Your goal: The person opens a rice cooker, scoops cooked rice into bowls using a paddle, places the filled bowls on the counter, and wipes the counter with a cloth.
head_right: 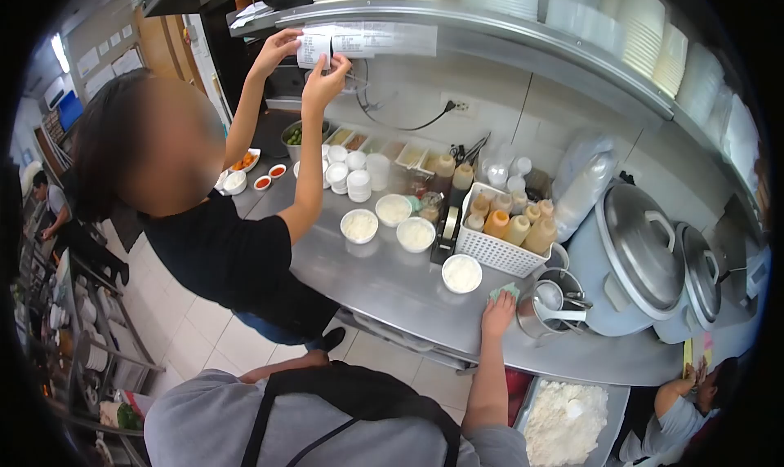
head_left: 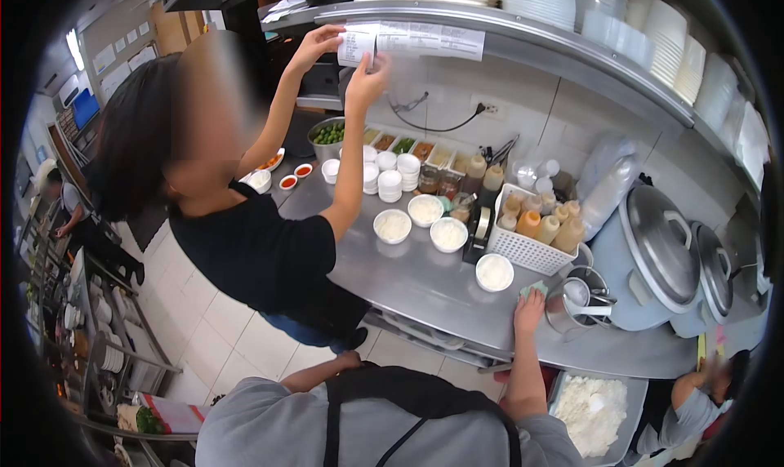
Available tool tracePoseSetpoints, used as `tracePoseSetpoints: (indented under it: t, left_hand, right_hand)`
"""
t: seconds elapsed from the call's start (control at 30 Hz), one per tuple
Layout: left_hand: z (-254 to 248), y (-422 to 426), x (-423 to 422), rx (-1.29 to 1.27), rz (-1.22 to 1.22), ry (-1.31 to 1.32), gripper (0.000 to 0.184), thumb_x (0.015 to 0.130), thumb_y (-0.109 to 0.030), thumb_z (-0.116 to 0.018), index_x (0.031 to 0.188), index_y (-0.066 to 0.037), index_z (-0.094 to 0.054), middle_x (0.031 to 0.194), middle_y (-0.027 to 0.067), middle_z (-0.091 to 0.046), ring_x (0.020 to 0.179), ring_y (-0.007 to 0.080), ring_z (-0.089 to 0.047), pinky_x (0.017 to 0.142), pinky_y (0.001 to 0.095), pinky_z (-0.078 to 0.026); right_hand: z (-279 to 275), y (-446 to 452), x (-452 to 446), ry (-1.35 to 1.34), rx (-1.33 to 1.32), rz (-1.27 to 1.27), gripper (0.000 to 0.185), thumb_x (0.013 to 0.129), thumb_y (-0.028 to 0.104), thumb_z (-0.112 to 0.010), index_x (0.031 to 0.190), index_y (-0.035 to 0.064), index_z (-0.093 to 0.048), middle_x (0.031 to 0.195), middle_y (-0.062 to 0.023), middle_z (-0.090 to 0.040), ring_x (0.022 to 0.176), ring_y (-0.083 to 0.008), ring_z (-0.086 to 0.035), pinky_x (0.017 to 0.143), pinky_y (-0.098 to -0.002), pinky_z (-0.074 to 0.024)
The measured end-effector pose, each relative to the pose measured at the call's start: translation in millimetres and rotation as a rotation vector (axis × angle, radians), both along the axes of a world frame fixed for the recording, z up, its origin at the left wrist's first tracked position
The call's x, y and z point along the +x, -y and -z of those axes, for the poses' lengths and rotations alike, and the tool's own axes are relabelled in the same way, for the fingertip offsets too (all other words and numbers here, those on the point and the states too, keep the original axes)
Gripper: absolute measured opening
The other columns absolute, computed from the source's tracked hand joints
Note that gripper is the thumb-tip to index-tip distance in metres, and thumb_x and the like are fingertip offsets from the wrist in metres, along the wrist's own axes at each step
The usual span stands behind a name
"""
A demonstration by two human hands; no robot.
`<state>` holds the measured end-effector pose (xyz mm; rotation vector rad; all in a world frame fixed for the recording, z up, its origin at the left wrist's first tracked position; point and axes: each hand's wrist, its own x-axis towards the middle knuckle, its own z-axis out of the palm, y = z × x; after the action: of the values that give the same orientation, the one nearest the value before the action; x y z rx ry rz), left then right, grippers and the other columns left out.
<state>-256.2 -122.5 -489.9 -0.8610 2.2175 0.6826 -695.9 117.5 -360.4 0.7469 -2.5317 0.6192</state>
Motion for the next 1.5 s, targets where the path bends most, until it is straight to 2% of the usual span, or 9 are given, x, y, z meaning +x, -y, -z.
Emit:
tracePoseSetpoints:
  t: [0.3,0.43,0.6,0.7,0.83,0.97,1.13,1.3,1.5]
  left_hand:
    - [-20,-29,23,-0.022,-0.345,-0.066,0.039,0.070,-0.034,-0.055,0.099,-0.007,-0.058,0.103,0.0140,-0.057,0.098,0.0289,-0.053,0.082,0.0382,-0.043]
    - [-1,-74,32,0.016,-0.122,-0.078,0.035,0.070,-0.031,-0.051,0.093,-0.007,-0.061,0.100,0.0155,-0.057,0.094,0.0300,-0.054,0.079,0.0392,-0.044]
    - [-3,-96,49,0.115,-0.119,-0.152,0.029,0.070,-0.031,-0.055,0.091,-0.012,-0.062,0.090,0.0153,-0.061,0.086,0.0302,-0.058,0.077,0.0374,-0.046]
    - [-11,-87,49,0.102,-0.146,-0.179,0.032,0.069,-0.036,-0.059,0.090,-0.012,-0.062,0.089,0.0155,-0.061,0.084,0.0297,-0.058,0.077,0.0363,-0.046]
    - [-32,-75,50,0.024,-0.176,-0.142,0.033,0.068,-0.036,-0.060,0.087,-0.009,-0.062,0.086,0.0149,-0.062,0.084,0.0291,-0.058,0.077,0.0368,-0.046]
    - [-21,-74,59,-0.024,-0.140,-0.210,0.028,0.068,-0.035,-0.062,0.081,-0.010,-0.063,0.084,0.0153,-0.062,0.083,0.0295,-0.059,0.076,0.0369,-0.046]
    - [-9,-90,59,0.082,-0.162,-0.181,0.027,0.069,-0.036,-0.062,0.081,-0.012,-0.064,0.081,0.0125,-0.063,0.081,0.0280,-0.059,0.075,0.0359,-0.047]
    - [7,-116,76,0.103,-0.185,-0.180,0.026,0.068,-0.035,-0.063,0.079,-0.011,-0.064,0.079,0.0126,-0.062,0.079,0.0288,-0.059,0.073,0.0355,-0.047]
    - [-9,-141,98,0.066,-0.266,-0.201,0.029,0.069,-0.036,-0.062,0.079,-0.009,-0.063,0.078,0.0139,-0.062,0.078,0.0302,-0.059,0.072,0.0366,-0.047]
  right_hand:
    - [-18,-53,106,0.072,-0.115,-0.381,0.034,0.072,0.005,-0.054,0.106,0.0038,-0.052,0.107,-0.0148,-0.051,0.103,-0.0339,-0.044,0.089,-0.0409,-0.0344]
    - [-32,-84,156,0.489,-0.204,-0.772,0.025,0.072,0.002,-0.052,0.097,0.0024,-0.057,0.096,-0.0157,-0.056,0.094,-0.0340,-0.050,0.084,-0.0396,-0.0385]
    - [-65,-117,114,0.181,-0.429,-0.265,0.027,0.077,0.003,-0.048,0.103,-0.0020,-0.051,0.107,-0.0222,-0.049,0.101,-0.0368,-0.045,0.087,-0.0400,-0.0345]
    - [-20,-129,74,0.093,-0.157,0.043,0.033,0.077,0.007,-0.049,0.108,-0.0027,-0.048,0.112,-0.0210,-0.046,0.106,-0.0372,-0.041,0.090,-0.0417,-0.0320]
    - [4,-70,122,0.028,-0.062,-0.203,0.036,0.068,0.000,-0.047,0.104,-0.0021,-0.050,0.108,-0.0200,-0.048,0.102,-0.0366,-0.043,0.088,-0.0430,-0.0332]
    - [-11,-26,200,0.723,-0.314,-0.832,0.024,0.077,0.004,-0.048,0.100,0.0037,-0.057,0.093,-0.0141,-0.056,0.087,-0.0301,-0.053,0.077,-0.0348,-0.0422]
    - [-66,-60,190,0.600,-0.584,-0.563,0.022,0.080,0.006,-0.048,0.100,0.0045,-0.057,0.091,-0.0134,-0.057,0.083,-0.0280,-0.055,0.074,-0.0327,-0.0431]
    - [-77,-74,101,0.256,-0.482,-0.339,0.027,0.082,0.015,-0.048,0.105,0.0027,-0.052,0.105,-0.0183,-0.051,0.098,-0.0355,-0.047,0.082,-0.0378,-0.0394]
    - [-20,-51,48,0.123,0.198,-0.258,0.049,0.081,0.034,-0.046,0.121,0.0060,-0.040,0.129,-0.0162,-0.032,0.121,-0.0389,-0.024,0.098,-0.0498,-0.0190]
